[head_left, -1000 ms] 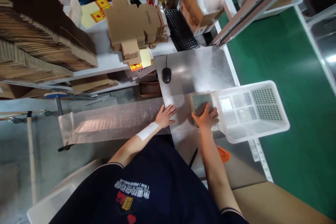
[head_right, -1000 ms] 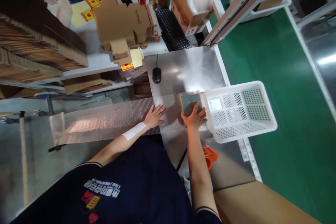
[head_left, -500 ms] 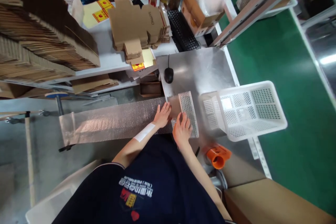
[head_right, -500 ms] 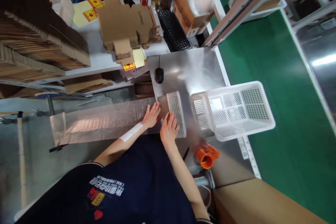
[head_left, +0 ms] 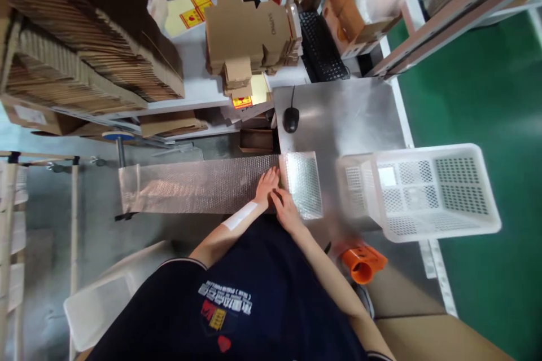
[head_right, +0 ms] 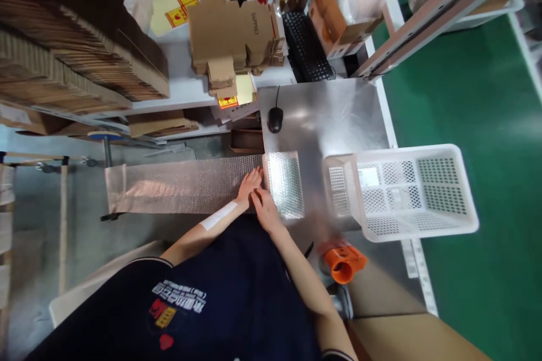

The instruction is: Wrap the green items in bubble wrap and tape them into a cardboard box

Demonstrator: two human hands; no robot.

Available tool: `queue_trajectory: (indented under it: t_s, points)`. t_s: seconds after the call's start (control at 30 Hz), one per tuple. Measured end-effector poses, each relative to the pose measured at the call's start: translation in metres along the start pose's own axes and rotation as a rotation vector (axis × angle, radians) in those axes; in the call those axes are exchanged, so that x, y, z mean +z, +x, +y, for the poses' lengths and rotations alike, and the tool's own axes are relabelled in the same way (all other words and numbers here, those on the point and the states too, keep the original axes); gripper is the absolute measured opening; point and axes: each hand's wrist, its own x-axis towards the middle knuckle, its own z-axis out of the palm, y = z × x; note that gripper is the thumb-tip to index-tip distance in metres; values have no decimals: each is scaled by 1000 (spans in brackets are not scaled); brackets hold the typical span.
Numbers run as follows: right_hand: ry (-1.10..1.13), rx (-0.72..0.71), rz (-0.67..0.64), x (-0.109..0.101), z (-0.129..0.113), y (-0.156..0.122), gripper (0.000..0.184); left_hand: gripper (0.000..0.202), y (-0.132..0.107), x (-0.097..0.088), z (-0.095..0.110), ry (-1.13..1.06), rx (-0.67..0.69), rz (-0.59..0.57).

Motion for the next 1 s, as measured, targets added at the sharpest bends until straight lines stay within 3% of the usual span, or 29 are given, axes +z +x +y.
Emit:
queue_trajectory:
  t_s: [0.07,0.17,0.27,0.3,0.37,0.43,0.5,0.67,0.77,0.83,0.93,1.0]
  points:
    - [-14,-14,32,5,-2,1,47,57,-5,0,1,-94,-95,64]
    - [-29,-11,106,1,0,1,55,48,-14,3,7,-232,-149,62]
    - [-153,128,298,-20,8,3,62,45,-20,6,20,-399,-187,49]
    - [-226,212,344,-28,11,4,73,46,-21,7,25,-416,-212,48]
    - [-351,386,321,-44,17,9,106,51,-21,7,37,-377,-272,61]
    - [-399,498,209,-54,22,16,124,48,-20,8,48,-318,-320,76]
    - [-401,531,151,-60,25,21,125,42,-18,12,58,-273,-348,71]
    - [-405,538,196,-80,41,25,127,50,-11,32,70,-322,-293,8]
    - [-425,572,219,-101,55,26,131,52,-4,39,64,-374,-81,-96]
    - [-440,568,238,-116,66,26,132,50,0,34,53,-280,78,-145]
    - [-431,511,239,-136,82,25,133,54,-1,13,22,11,223,-132]
    - [-403,463,243,-144,90,24,136,60,-8,-10,-7,166,209,-100]
